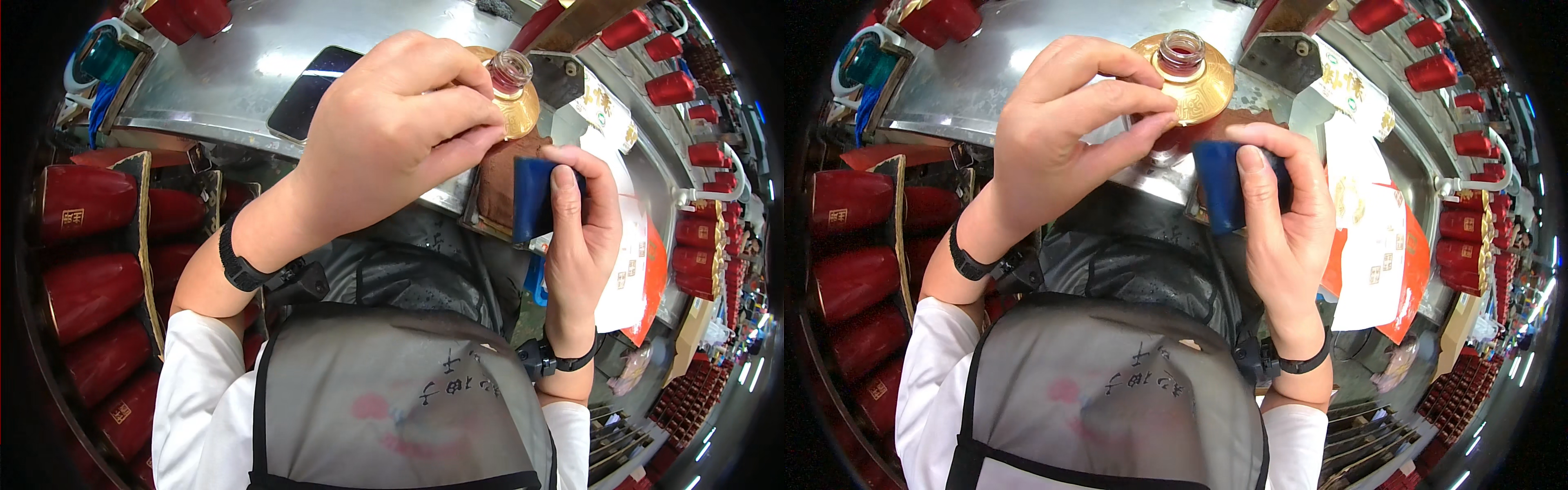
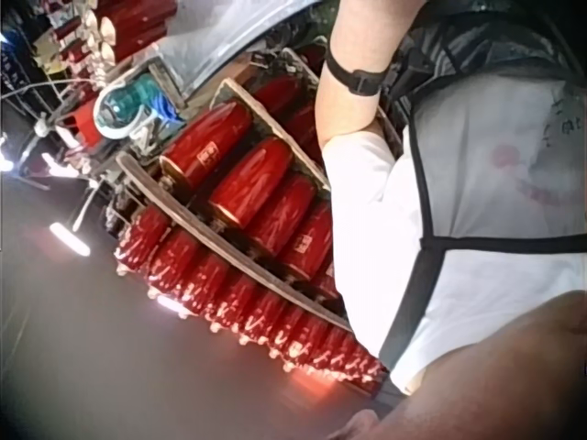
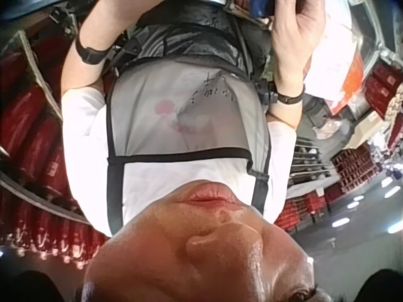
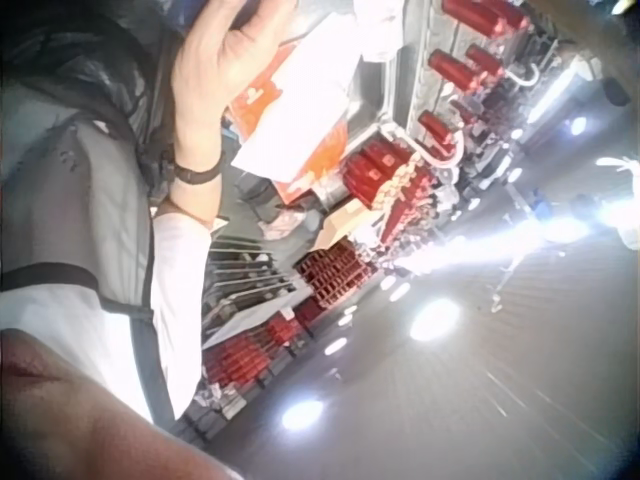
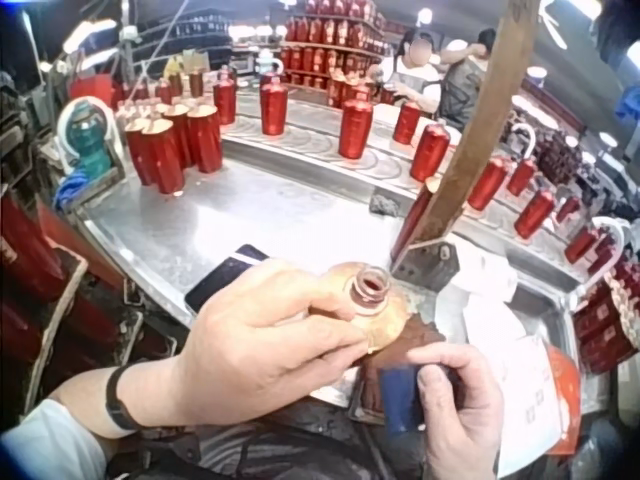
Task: The worker attaches labels and decorative gold wraps to red bottles on an assembly line conveyor.
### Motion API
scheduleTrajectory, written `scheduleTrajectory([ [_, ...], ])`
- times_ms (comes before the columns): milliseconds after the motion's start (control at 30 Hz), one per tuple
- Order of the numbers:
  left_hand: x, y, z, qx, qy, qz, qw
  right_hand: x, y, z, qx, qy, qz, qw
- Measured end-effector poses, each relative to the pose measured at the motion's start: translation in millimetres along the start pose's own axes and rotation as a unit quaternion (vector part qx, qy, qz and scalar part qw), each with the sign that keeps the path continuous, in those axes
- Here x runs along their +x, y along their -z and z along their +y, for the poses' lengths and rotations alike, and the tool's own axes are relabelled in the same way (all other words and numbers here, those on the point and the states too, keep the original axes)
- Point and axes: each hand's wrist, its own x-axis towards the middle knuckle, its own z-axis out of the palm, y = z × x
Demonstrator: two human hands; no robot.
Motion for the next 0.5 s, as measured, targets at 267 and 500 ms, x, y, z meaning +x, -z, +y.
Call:
scheduleTrajectory([
  [267,0.0,1.5,-0.5,-0.008,0.019,-0.005,1.000,11.1,-10.2,7.8,-0.260,0.281,0.007,0.924],
  [500,-2.1,3.1,-1.2,-0.042,0.030,-0.011,0.999,18.7,-18.0,15.3,-0.291,0.338,0.037,0.894],
])
